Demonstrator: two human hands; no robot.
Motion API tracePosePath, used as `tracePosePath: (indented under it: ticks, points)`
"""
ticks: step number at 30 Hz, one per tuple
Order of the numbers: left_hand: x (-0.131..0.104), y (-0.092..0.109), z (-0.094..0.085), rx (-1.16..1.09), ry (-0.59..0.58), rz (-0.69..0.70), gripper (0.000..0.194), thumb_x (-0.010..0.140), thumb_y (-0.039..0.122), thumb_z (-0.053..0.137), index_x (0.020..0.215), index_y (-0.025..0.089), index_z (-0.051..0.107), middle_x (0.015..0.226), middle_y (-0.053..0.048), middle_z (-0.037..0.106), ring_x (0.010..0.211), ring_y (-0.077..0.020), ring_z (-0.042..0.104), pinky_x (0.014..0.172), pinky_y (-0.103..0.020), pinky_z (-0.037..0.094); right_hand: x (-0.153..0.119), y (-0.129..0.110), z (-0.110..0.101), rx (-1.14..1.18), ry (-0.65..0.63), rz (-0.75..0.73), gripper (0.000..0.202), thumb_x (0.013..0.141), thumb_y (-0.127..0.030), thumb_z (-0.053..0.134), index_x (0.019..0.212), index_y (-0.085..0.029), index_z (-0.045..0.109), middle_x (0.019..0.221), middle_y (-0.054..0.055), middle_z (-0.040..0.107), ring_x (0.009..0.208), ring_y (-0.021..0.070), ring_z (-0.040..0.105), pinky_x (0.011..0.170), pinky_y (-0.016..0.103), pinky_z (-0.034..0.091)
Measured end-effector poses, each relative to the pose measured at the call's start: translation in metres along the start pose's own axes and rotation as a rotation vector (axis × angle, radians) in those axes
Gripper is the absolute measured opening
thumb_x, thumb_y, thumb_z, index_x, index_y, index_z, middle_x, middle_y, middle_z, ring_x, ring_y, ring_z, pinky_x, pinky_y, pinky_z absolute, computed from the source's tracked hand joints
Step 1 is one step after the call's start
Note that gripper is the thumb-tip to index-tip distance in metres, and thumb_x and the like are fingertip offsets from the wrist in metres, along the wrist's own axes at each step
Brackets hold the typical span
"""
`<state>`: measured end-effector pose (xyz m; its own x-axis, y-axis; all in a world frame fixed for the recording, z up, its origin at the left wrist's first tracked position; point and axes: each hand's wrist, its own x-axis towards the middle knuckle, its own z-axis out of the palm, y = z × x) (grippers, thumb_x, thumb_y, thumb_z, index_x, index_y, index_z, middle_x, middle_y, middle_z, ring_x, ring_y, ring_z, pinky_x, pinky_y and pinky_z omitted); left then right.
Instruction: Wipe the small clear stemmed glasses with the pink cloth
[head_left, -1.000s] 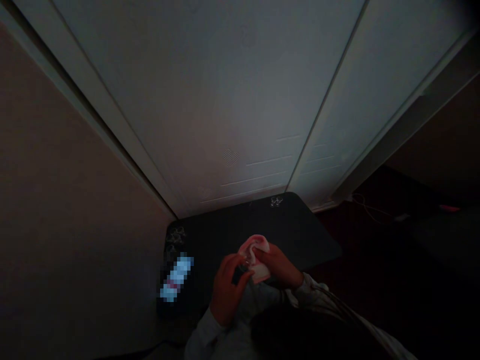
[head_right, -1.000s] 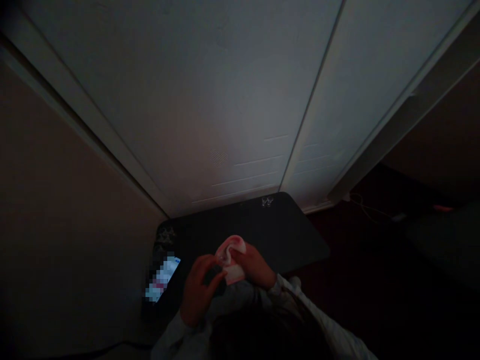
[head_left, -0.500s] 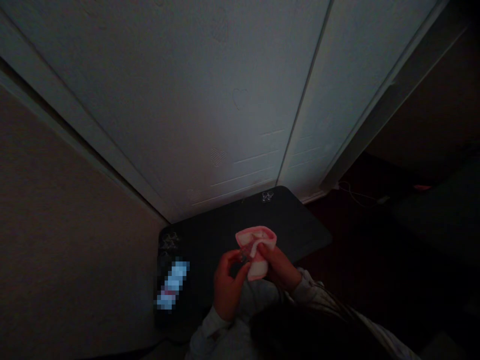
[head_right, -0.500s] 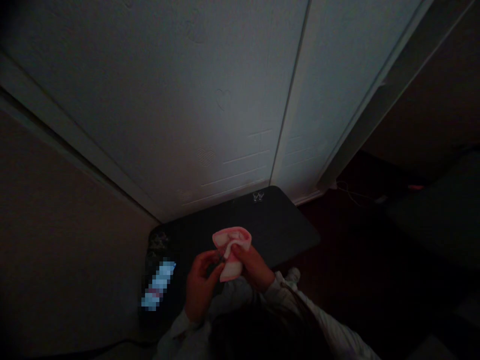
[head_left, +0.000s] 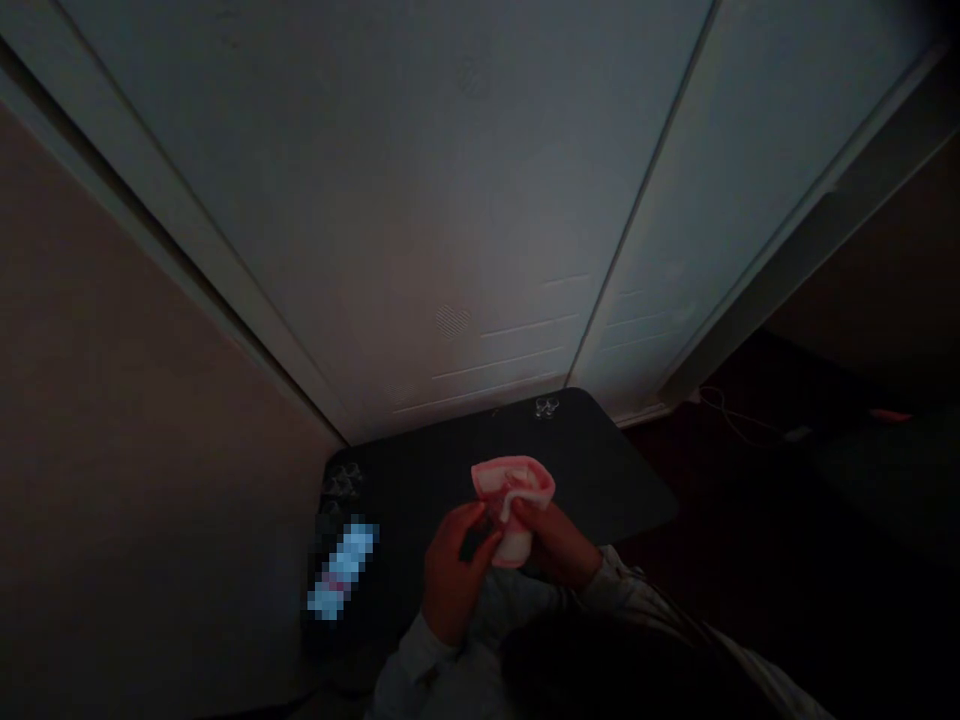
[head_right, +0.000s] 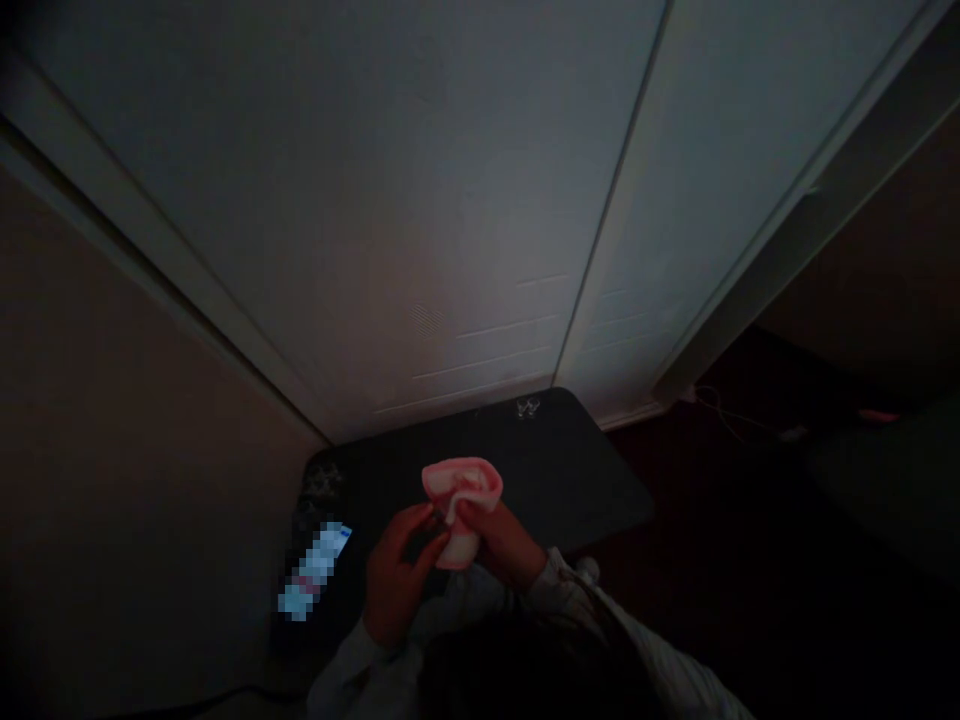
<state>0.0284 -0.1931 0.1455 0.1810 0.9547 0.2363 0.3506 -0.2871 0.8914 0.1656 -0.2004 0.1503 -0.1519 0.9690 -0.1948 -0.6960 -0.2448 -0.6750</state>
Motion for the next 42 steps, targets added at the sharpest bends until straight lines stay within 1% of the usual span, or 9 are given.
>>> tracePosePath:
  ticks: [6,12,17,19,25,30,32,38,42]
  points:
    - [0.001,-0.001,0.008,-0.180,0.149,-0.131,0.030,0.073,0.026,0.061,0.102,0.018,0.056,0.100,-0.007,0.062,0.090,-0.0190,0.060,0.080,-0.034,0.049,0.005,-0.013,-0.004,-0.084,-0.045,-0.012,0.035,0.065,-0.039,0.068,0.091,-0.016,0.061,0.088,0.006,0.066,0.085,0.0194,0.061,0.082,0.033,0.044]
    - [0.004,0.007,0.007,-0.160,-0.033,-0.091,0.031,0.076,0.027,0.059,0.106,0.021,0.056,0.106,-0.006,0.061,0.094,-0.0190,0.059,0.085,-0.035,0.048,0.003,-0.008,-0.014,-0.157,-0.114,0.014,0.037,0.070,-0.040,0.064,0.097,-0.015,0.059,0.101,0.009,0.063,0.092,0.0199,0.059,0.087,0.035,0.042]
    - [0.003,0.006,-0.006,0.089,-0.044,0.069,0.028,0.076,0.025,0.057,0.104,0.024,0.060,0.105,-0.006,0.058,0.098,-0.0208,0.054,0.086,-0.038,0.045,0.001,-0.008,0.002,-0.177,-0.211,-0.121,0.046,0.073,-0.033,0.063,0.114,-0.018,0.050,0.118,0.012,0.055,0.104,0.0215,0.054,0.089,0.036,0.041]
    - [0.003,0.004,-0.012,0.197,-0.054,0.125,0.027,0.075,0.025,0.058,0.102,0.024,0.061,0.103,-0.006,0.057,0.098,-0.0222,0.052,0.085,-0.040,0.045,0.001,-0.007,0.007,-0.228,-0.231,-0.143,0.041,0.073,-0.031,0.063,0.110,-0.017,0.053,0.120,0.013,0.054,0.108,0.0223,0.052,0.090,0.036,0.041]
    - [-0.002,-0.003,-0.020,0.223,-0.085,0.128,0.021,0.079,0.022,0.052,0.098,0.020,0.060,0.096,-0.006,0.056,0.092,-0.0197,0.053,0.081,-0.036,0.046,0.000,0.003,0.005,-0.349,-0.104,-0.191,0.020,0.074,-0.031,0.062,0.089,-0.018,0.057,0.105,0.007,0.063,0.102,0.0197,0.055,0.092,0.036,0.038]
    - [-0.001,0.002,-0.026,0.168,-0.029,0.092,0.015,0.083,0.021,0.046,0.086,0.017,0.060,0.086,-0.005,0.057,0.084,-0.0171,0.055,0.075,-0.031,0.046,-0.003,0.008,-0.003,-0.773,-0.026,-0.213,0.016,0.078,-0.032,0.055,0.080,-0.017,0.058,0.076,0.001,0.063,0.072,0.0134,0.057,0.071,0.026,0.044]
    - [0.000,0.005,-0.026,0.177,-0.096,0.106,0.015,0.082,0.022,0.048,0.088,0.018,0.060,0.087,-0.005,0.059,0.085,-0.0175,0.055,0.076,-0.031,0.045,-0.004,0.011,-0.006,-0.909,-0.041,-0.211,0.014,0.077,-0.029,0.055,0.083,-0.016,0.059,0.076,0.001,0.063,0.069,0.0129,0.056,0.068,0.025,0.044]
    - [0.000,0.004,-0.023,0.239,-0.301,0.111,0.023,0.079,0.023,0.050,0.099,0.018,0.061,0.095,-0.008,0.060,0.091,-0.0200,0.055,0.080,-0.034,0.045,-0.006,0.016,-0.012,-1.144,-0.182,-0.206,0.032,0.071,-0.019,0.056,0.103,-0.016,0.057,0.097,0.005,0.064,0.088,0.0182,0.058,0.081,0.030,0.043]
    - [0.000,0.002,-0.025,0.247,-0.383,0.103,0.028,0.077,0.021,0.051,0.103,0.017,0.060,0.098,-0.009,0.059,0.093,-0.0205,0.054,0.082,-0.033,0.044,-0.006,0.011,-0.014,-1.235,-0.282,-0.140,0.031,0.069,-0.017,0.055,0.101,-0.016,0.057,0.095,0.004,0.064,0.085,0.0178,0.059,0.077,0.028,0.044]
